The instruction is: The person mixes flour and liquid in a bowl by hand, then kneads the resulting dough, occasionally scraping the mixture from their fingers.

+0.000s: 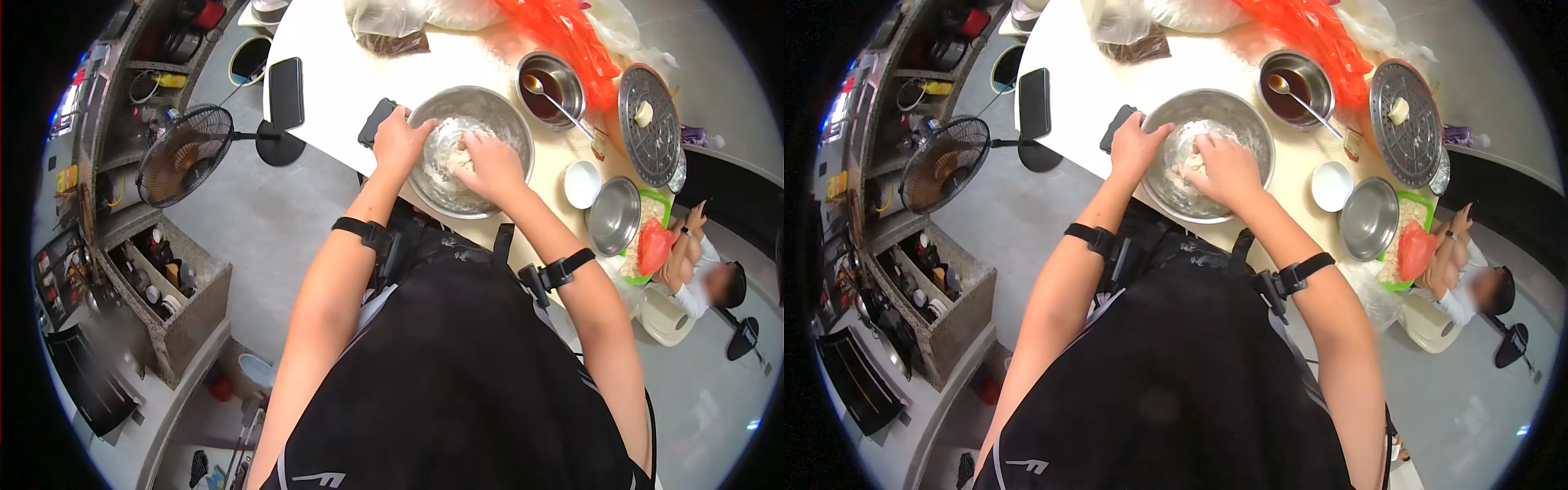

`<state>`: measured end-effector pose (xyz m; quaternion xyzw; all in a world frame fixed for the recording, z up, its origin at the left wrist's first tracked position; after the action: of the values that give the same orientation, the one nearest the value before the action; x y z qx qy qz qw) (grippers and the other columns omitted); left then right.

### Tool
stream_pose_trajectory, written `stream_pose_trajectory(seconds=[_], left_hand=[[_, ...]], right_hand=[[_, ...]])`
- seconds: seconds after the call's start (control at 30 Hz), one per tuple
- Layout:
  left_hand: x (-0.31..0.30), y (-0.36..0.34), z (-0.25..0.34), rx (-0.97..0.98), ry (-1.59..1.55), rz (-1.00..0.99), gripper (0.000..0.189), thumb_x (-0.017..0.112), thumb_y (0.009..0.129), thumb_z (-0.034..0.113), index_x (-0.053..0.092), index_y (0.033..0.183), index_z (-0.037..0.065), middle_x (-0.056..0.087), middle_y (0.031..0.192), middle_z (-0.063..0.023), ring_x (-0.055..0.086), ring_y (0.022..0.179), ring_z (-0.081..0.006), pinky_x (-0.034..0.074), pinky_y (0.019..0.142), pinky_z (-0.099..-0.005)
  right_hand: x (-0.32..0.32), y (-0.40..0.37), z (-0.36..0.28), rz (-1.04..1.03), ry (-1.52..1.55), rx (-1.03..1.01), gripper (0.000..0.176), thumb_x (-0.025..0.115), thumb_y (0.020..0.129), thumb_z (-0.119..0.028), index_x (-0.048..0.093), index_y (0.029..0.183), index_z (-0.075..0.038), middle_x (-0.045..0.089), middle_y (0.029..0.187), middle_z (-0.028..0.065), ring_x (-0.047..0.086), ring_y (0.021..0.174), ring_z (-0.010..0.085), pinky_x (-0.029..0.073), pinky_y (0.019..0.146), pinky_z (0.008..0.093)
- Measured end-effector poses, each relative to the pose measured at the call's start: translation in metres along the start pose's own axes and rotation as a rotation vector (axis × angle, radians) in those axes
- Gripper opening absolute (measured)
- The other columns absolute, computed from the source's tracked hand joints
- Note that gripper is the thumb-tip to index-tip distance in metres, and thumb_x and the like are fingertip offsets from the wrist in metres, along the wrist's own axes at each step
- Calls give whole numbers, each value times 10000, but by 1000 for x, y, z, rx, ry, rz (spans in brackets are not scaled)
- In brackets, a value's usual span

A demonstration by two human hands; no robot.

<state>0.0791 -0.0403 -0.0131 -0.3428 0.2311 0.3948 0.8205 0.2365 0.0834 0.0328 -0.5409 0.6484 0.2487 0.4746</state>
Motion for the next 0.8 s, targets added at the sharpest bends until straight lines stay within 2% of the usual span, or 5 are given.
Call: stream_pose_trajectory(seconds=[0.03, 0.23, 0.6, 0.7, 0.8], left_hand=[[-2, -3, -1, -19, -15, -17, 601, 856, 804, 483, 694, 1095, -18, 750, 978, -215, 728, 929, -368, 559, 838, -426], [1, -2, -3, -12, -110, 39, 600, 877, 789, 475, 654, 1114, 23, 753, 918, -195, 740, 878, -367, 566, 784, -458], [10, 5, -8, -116, -331, -3, 443, 891, 830, 352, 619, 939, 19, 668, 716, -124, 622, 630, -285, 514, 650, -377], [7, 1, -5, -46, -280, 19, 441, 790, 921, 433, 632, 944, 22, 684, 744, -189, 675, 687, -364, 524, 670, -455], [4, -2, -5, 70, -204, 91, 424, 618, 1039, 455, 614, 989, 34, 702, 813, -236, 691, 832, -480, 527, 741, -545]], right_hand=[[8, 1, -1, 69, 13, 32, 438, 715, 880, -497, 655, 1036, -92, 708, 999, 115, 703, 955, 362, 561, 813, 479], [15, 8, 9, 26, 25, 114, 302, 684, 885, -389, 642, 952, -98, 678, 973, 106, 687, 928, 343, 544, 768, 491], [72, 54, 22, 167, -136, -146, 214, 658, 815, -290, 653, 922, -105, 618, 954, 102, 612, 952, 308, 472, 782, 484], [69, 71, 15, 5, -172, 4, 235, 643, 829, -281, 666, 971, -95, 647, 983, 109, 625, 989, 319, 483, 807, 486], [67, 75, 12, 33, -102, 31, 349, 621, 919, -324, 703, 1142, -68, 679, 1162, 139, 628, 1114, 335, 501, 900, 505]])
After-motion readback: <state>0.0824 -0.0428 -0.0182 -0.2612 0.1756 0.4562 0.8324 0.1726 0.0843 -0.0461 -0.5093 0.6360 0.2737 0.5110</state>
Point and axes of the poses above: each hand's wrist, its own y-axis towards the middle knuckle, its own x-axis out of the palm, z = x × y, the point moved 2 cm from there along y, towards the middle knuckle
